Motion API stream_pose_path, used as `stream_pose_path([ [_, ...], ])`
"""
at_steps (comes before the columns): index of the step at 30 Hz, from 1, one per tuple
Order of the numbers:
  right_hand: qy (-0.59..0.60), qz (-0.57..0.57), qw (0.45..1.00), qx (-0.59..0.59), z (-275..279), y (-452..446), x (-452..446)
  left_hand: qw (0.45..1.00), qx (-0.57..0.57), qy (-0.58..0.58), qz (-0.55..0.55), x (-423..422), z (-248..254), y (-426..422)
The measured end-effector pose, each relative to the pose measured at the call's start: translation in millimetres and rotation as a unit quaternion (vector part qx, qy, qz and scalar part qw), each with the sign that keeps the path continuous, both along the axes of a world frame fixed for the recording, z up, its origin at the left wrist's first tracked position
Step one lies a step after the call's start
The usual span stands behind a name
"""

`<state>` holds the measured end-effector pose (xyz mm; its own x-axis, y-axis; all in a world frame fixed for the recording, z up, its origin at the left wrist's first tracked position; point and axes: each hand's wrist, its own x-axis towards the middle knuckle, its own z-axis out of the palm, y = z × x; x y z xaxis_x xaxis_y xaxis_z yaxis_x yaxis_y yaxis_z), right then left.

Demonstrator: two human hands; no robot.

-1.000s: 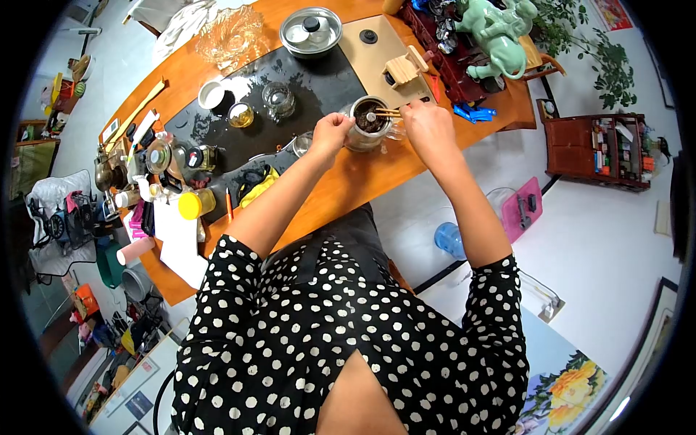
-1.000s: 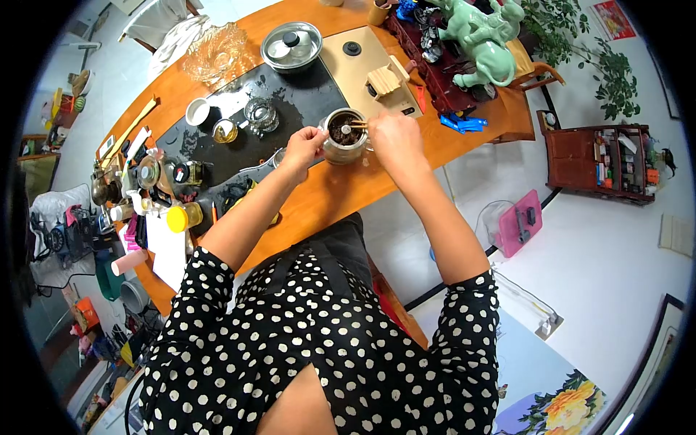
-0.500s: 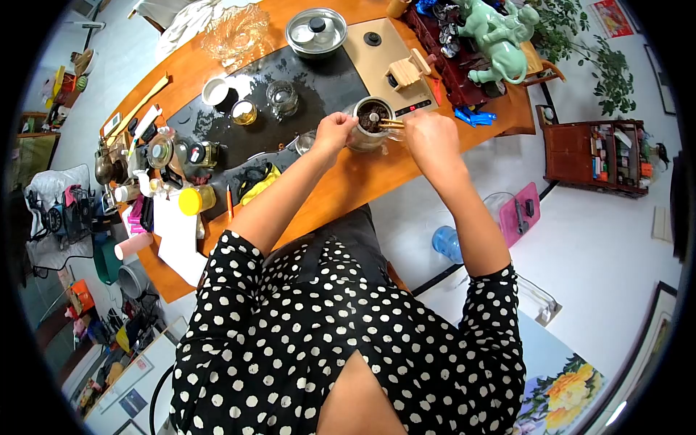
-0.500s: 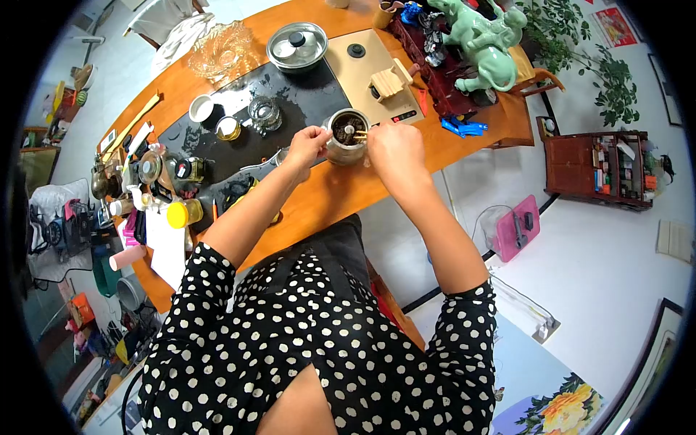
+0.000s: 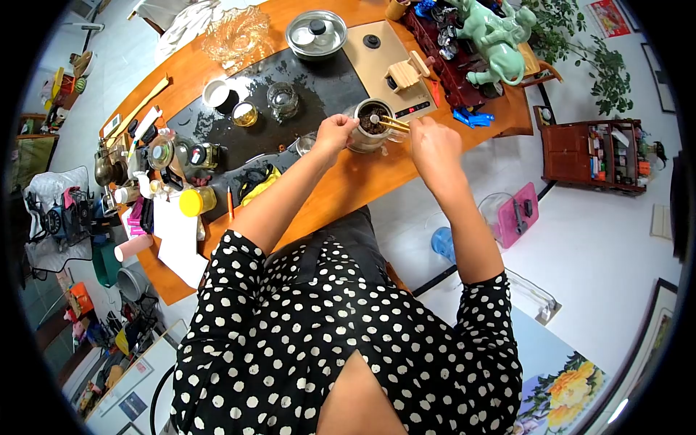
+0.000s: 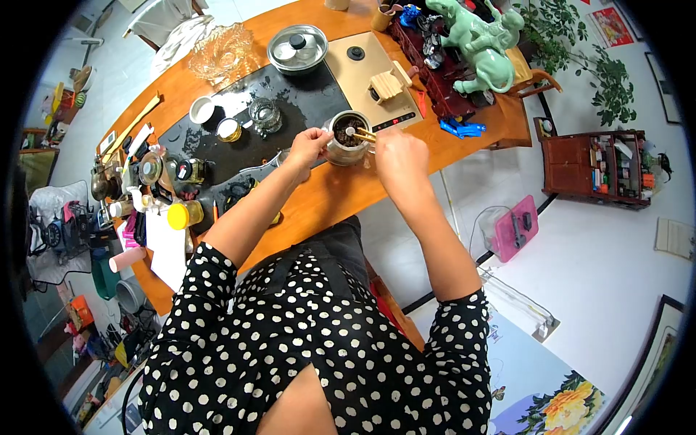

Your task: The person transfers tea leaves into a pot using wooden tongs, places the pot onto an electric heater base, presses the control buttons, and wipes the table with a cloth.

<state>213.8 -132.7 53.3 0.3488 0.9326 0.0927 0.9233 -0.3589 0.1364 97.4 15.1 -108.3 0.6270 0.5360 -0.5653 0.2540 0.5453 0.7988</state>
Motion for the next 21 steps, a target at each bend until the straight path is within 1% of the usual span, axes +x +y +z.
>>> stream_pose_path([
  [4, 0.011, -0.03, 0.992, 0.12, -28.5, -19.2, -6.6, 1.0, -0.002, -0.007, 0.003, -1.1, -0.4, 0.6],
  [6, 0.038, -0.042, 0.99, 0.13, -59.5, -30.2, -8.4, 1.0, -0.002, -0.007, 0.004, -2.1, 0.5, 0.4],
  [8, 0.062, -0.051, 0.985, 0.15, -77.0, -41.1, -12.2, 1.0, -0.002, -0.007, 0.005, -0.7, 0.6, 0.2],
  [13, 0.087, -0.067, 0.97, 0.216, -77.3, -50.6, -32.4, 1.0, -0.008, -0.017, -0.006, -3.6, -1.2, 0.1],
  [16, 0.123, -0.054, 0.973, 0.187, -102.6, -56.4, -35.2, 1.0, 0.001, -0.011, -0.008, -1.4, 3.8, -1.8],
  [19, 0.127, -0.065, 0.957, 0.253, -105.0, -61.5, -38.3, 1.0, 0.001, -0.011, -0.005, 0.3, 7.0, 1.2],
  [21, 0.109, -0.065, 0.964, 0.235, -110.9, -64.0, -37.8, 1.0, -0.002, -0.009, -0.005, -2.7, 4.4, -1.2],
])
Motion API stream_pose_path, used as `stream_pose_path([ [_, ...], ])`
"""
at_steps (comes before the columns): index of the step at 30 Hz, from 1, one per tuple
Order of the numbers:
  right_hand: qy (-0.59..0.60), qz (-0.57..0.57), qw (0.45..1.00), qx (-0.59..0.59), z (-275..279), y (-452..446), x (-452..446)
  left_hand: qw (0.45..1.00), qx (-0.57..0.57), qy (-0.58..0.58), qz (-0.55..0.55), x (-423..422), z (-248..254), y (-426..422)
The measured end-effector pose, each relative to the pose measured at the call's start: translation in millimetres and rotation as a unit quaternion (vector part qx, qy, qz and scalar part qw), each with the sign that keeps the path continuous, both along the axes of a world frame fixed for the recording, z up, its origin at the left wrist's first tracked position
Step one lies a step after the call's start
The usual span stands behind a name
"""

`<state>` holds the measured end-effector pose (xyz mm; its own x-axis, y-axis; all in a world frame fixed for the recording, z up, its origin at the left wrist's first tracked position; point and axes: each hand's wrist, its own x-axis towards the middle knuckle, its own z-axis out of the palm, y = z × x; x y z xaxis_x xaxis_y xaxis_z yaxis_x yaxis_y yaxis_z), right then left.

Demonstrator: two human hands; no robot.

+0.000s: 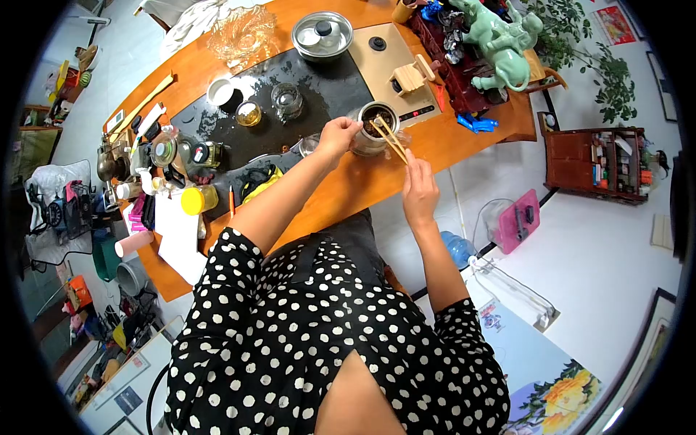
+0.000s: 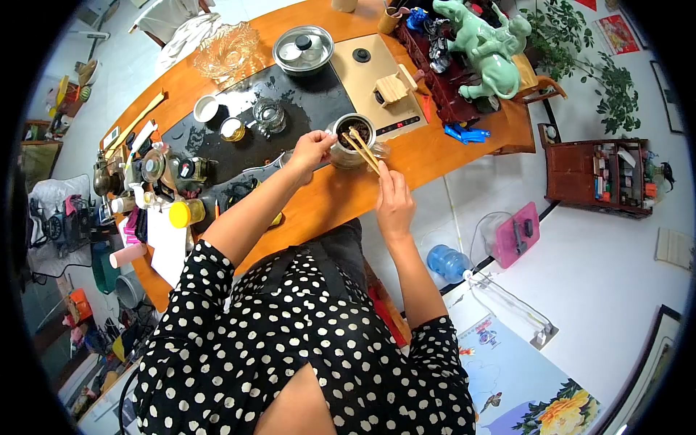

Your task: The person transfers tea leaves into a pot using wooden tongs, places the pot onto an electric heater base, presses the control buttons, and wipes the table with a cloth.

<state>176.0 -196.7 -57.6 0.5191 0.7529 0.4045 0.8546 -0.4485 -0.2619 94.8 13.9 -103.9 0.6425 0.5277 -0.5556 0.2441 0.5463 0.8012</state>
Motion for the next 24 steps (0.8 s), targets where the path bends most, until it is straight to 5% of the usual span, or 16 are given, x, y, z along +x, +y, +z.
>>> stream_pose_path([
  [8, -0.024, -0.006, 0.999, 0.022, 8.9, 1.9, 3.1, 1.0, 0.025, 0.005, 0.015, 3.4, -7.4, -1.6],
  [15, 0.135, -0.025, 0.99, 0.023, 44.2, 7.5, -13.4, 0.999, -0.029, -0.01, 0.044, -4.1, -4.5, -1.9],
  [20, 0.097, 0.099, 0.987, 0.076, 65.2, 58.1, -29.2, 0.996, -0.033, -0.015, 0.087, -39.6, -3.6, 7.8],
  [24, 0.111, 0.13, 0.985, -0.004, 67.0, 105.6, -41.7, 0.993, -0.023, -0.002, 0.119, -92.2, -15.4, 18.5],
])
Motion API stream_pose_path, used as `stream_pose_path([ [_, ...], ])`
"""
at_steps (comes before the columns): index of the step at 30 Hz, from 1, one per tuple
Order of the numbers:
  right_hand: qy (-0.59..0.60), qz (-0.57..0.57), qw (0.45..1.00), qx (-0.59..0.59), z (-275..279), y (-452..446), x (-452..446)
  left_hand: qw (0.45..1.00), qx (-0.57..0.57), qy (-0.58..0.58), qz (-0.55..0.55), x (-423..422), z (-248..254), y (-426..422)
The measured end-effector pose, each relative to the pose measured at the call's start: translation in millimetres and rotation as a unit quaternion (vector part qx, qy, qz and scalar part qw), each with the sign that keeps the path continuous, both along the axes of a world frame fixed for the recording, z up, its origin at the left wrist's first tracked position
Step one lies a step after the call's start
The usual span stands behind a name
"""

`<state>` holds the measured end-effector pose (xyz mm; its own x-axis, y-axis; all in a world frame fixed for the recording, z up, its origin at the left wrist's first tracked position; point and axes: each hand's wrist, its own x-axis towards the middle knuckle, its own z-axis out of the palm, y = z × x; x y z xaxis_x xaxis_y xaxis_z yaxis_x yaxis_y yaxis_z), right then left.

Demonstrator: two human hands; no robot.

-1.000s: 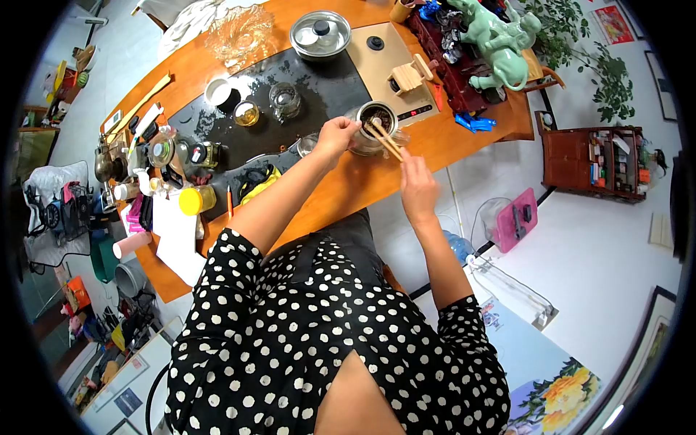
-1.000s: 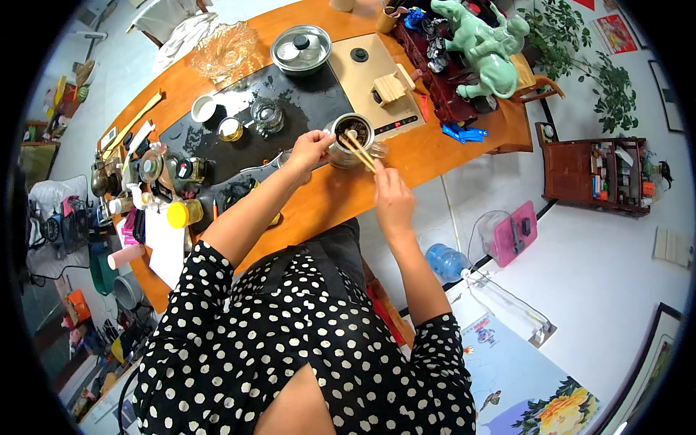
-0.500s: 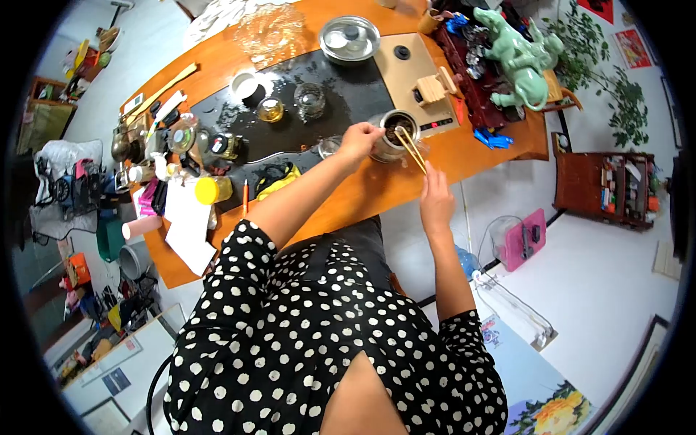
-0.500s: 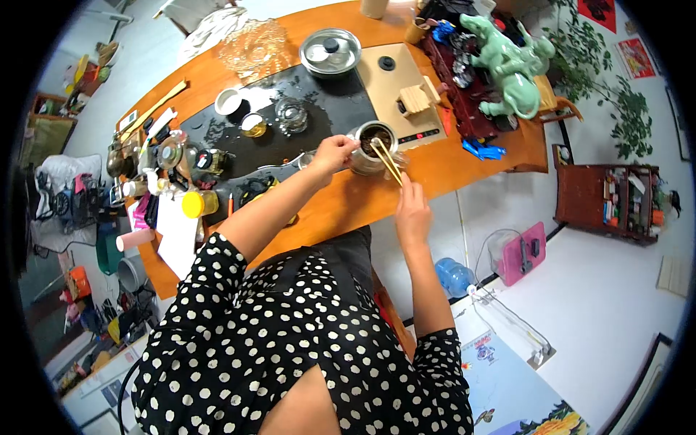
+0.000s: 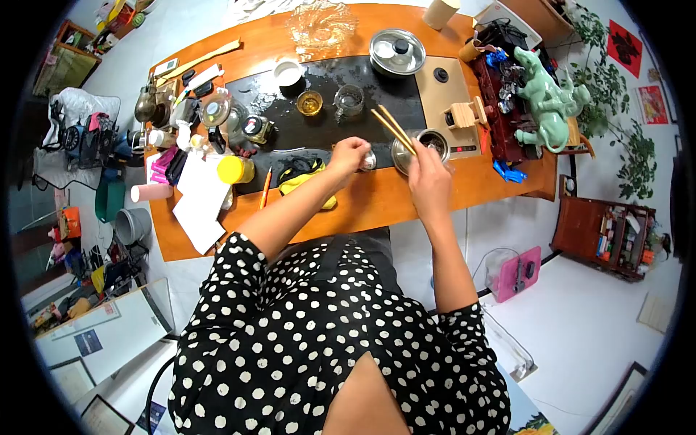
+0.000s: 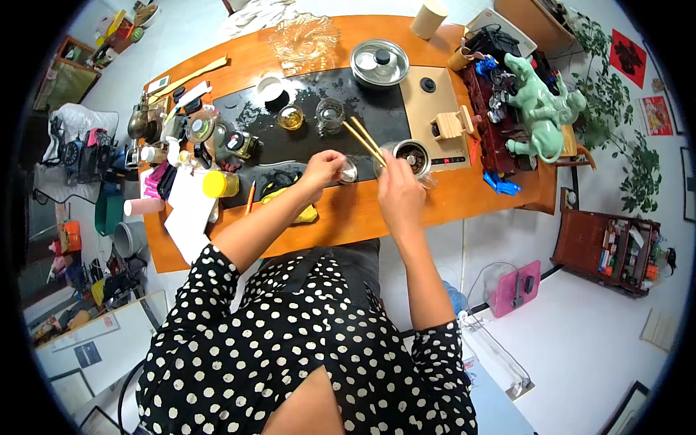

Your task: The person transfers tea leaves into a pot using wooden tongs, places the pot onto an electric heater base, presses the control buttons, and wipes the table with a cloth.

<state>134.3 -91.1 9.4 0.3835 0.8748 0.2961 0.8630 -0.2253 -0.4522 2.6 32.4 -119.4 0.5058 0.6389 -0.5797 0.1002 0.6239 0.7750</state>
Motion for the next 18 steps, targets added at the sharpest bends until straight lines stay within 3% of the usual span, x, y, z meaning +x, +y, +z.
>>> stream_pose_path([
  [6, -0.035, 0.112, 0.993, 0.014, -36.9, 88.5, -25.6, 0.996, -0.007, 0.034, 0.084, -78.4, -11.7, 0.1],
  [9, -0.111, 0.167, 0.98, -0.004, -64.2, 133.0, -33.0, 0.993, -0.012, 0.049, 0.11, -110.3, -15.5, -5.9],
  [16, -0.213, 0.223, 0.946, -0.105, -103.0, 196.6, -55.7, 0.979, -0.053, 0.056, 0.188, -158.7, 0.1, -21.8],
  [18, -0.215, 0.2, 0.953, -0.068, -102.4, 202.2, -60.5, 0.979, -0.04, 0.052, 0.195, -169.1, -3.4, -23.0],
])
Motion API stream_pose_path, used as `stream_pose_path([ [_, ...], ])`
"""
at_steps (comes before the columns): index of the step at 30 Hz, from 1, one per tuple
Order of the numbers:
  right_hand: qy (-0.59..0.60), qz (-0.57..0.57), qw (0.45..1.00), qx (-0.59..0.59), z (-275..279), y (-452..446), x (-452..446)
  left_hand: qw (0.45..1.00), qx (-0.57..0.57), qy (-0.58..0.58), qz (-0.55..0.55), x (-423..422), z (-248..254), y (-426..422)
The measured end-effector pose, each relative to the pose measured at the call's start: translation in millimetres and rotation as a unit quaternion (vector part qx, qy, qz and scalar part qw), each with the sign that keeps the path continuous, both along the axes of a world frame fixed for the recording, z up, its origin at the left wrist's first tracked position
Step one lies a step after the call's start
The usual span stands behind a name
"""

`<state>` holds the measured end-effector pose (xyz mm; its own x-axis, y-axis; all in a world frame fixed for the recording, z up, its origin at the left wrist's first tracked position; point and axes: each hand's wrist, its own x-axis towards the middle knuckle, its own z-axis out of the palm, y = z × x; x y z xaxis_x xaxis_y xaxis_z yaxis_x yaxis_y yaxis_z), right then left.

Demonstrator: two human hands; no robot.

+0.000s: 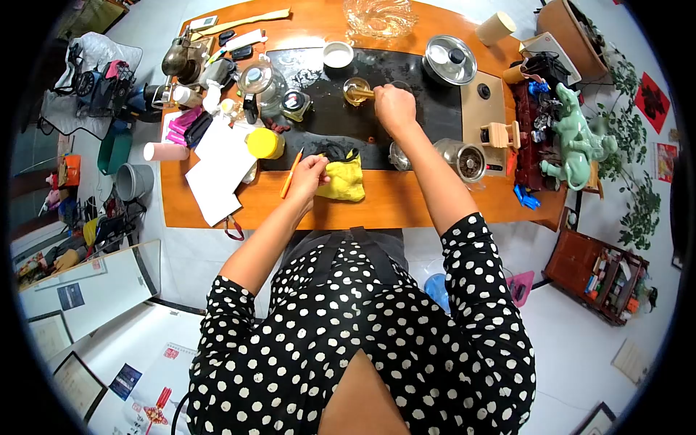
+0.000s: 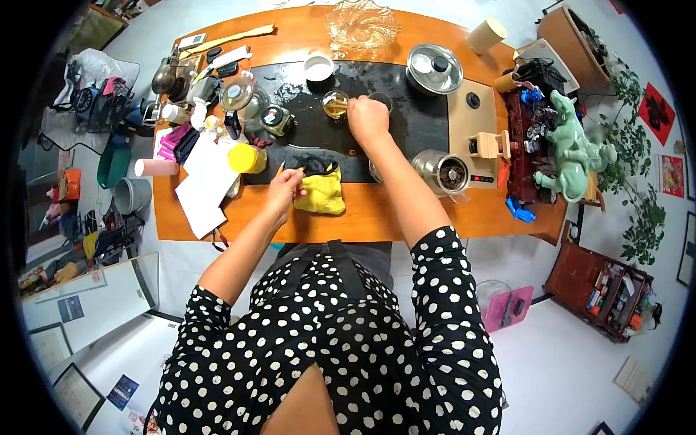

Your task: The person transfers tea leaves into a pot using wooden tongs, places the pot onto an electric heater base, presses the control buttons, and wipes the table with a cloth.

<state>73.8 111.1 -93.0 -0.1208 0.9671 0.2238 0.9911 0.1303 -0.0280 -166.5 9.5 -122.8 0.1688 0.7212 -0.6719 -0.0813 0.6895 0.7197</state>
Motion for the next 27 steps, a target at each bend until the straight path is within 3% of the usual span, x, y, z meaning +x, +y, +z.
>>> stream_pose_path([
  [12, 0.047, -0.033, 0.998, 0.003, 13.3, -19.3, 3.7, 1.0, -0.02, -0.008, -0.007, -3.6, -13.2, 4.3],
  [20, 0.005, -0.011, 1.0, -0.01, -5.2, 12.3, -10.9, 0.998, 0.002, -0.014, -0.057, 20.4, -17.0, 8.8],
  [24, -0.014, -0.024, 1.0, 0.008, 13.3, 20.5, -17.3, 0.998, -0.004, -0.016, -0.067, 25.2, -8.6, 9.5],
  [27, -0.017, -0.052, 0.99, -0.128, 25.5, 21.3, -14.9, 0.998, -0.012, -0.013, -0.066, 27.3, -4.9, 11.6],
])
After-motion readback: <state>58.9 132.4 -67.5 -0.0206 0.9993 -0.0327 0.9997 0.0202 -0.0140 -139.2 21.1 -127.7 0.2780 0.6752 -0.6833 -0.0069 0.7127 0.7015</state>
